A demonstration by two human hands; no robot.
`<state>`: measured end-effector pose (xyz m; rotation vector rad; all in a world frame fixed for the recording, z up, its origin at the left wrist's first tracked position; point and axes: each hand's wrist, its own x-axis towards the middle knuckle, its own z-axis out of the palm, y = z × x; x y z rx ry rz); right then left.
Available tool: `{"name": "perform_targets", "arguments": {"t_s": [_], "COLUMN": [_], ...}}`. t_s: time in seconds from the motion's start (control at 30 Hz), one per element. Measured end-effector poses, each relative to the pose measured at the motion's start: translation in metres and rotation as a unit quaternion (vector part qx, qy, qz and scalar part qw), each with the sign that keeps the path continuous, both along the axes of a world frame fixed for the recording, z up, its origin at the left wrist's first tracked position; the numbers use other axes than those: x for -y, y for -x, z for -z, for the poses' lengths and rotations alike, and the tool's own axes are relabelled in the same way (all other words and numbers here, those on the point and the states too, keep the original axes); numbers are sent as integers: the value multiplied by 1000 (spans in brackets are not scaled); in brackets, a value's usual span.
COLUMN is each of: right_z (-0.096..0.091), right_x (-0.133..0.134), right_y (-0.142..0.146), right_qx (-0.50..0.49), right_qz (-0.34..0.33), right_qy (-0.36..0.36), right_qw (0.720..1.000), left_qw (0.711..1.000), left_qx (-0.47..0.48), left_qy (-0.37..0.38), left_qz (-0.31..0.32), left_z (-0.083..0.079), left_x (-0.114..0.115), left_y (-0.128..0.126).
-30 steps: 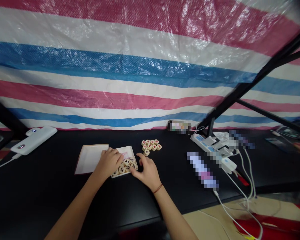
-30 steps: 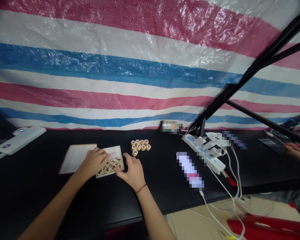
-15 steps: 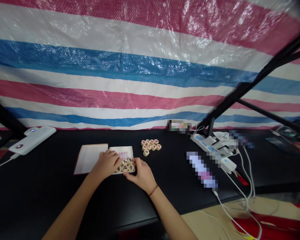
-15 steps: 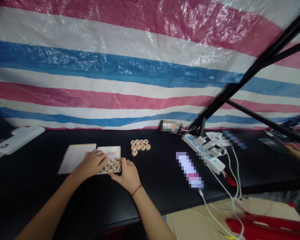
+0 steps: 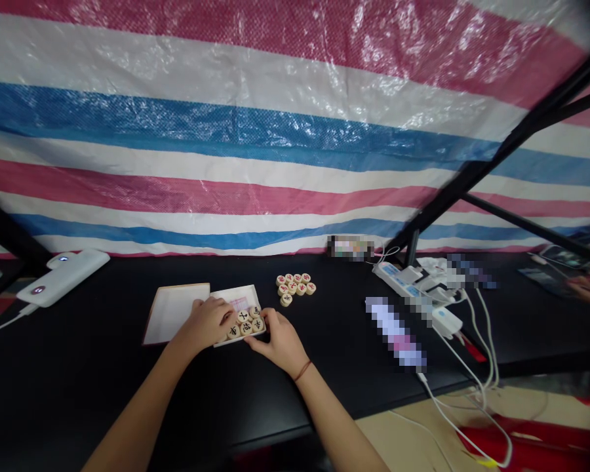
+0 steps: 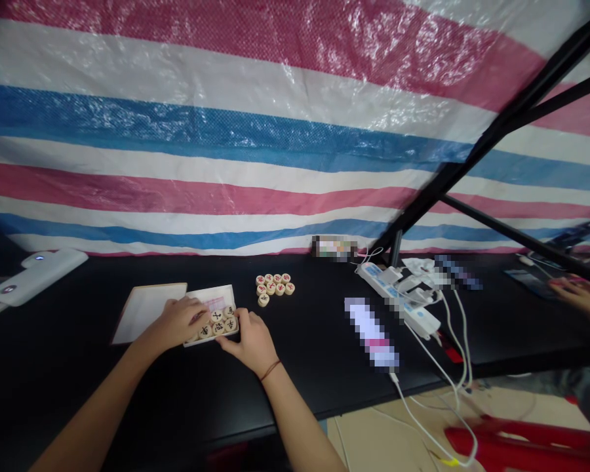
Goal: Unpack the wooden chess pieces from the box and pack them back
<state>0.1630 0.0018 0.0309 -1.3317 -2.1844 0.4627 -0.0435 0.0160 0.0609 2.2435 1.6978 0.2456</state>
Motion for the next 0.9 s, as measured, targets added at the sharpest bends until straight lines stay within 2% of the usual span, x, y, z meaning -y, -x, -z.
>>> {"name": "perform_targets", "arguments": {"t_s": [0.3,0.57,0.9], "right_z": [-4,-24,-26], "right_x": [1,-14,-23], "right_y": [1,1,-3], "right_qx": [6,105,99], "right_qz": [-3,-54,-60], "right_qy": [19,65,91], "right_qw": [1000,991,989], "left_qw": [1000,1000,999], "left_qx": [-7,-28,19], "left_qy": [6,5,34], "left_qz": [13,8,14], "left_z": [-14,-13,-18], "left_x": [6,7,7], "left_y": [0,7,10]}}
